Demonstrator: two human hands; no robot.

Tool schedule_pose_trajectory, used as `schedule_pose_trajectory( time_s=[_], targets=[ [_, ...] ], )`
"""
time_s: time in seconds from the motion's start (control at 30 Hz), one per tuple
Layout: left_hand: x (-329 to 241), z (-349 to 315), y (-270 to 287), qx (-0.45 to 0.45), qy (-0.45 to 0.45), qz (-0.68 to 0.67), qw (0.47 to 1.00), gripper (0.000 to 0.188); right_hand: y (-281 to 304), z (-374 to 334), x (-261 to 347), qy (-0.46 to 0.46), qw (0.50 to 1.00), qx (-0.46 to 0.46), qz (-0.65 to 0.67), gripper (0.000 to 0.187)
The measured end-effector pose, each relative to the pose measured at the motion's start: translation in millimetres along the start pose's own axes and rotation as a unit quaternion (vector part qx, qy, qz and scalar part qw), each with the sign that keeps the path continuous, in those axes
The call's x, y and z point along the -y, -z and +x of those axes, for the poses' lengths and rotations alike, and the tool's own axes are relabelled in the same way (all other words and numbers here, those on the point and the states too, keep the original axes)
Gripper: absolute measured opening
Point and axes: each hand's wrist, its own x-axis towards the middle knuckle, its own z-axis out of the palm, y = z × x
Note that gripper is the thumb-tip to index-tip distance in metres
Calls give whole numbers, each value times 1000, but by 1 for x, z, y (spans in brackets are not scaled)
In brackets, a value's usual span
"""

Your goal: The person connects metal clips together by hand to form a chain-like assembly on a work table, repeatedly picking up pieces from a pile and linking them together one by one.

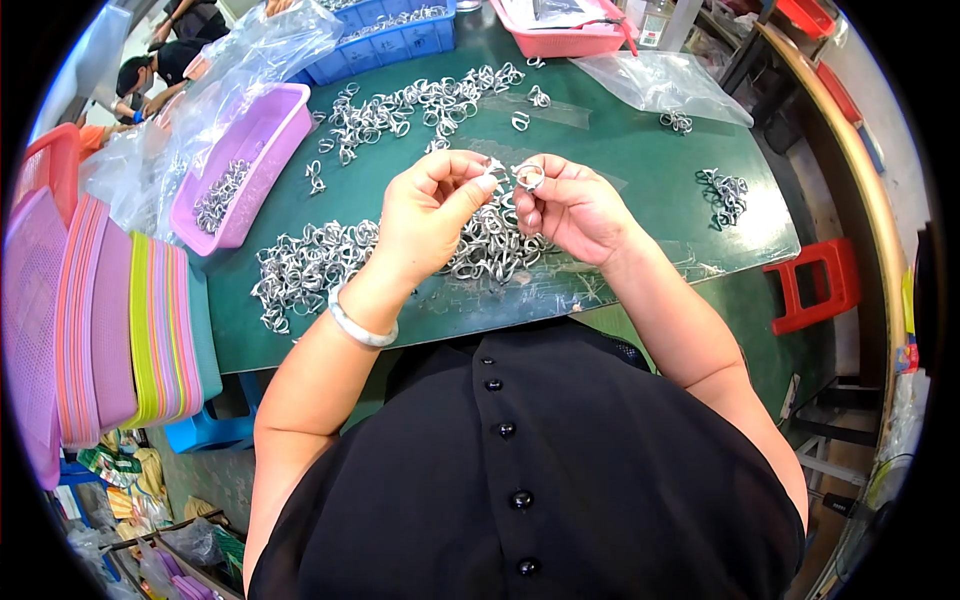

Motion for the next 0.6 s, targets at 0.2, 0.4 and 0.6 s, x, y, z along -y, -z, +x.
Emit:
schedule_pose_trajectory(
  time_s=[0.2, 0.4, 0.6],
  targets=[
    [-5, -3, -3, -20, -162, 235, 958, 25, 0, 1, -3, 6, 1000, 16, 2, 4],
    [-5, -5, -5, -51, -226, 250, 940, 55, -2, 0, -3, 3, 1000, 12, -10, 3],
    [-6, -7, -9, -15, -165, 160, 973, 64, -4, 1, -4, -4, 1000, 5, -7, 4]
  ],
)
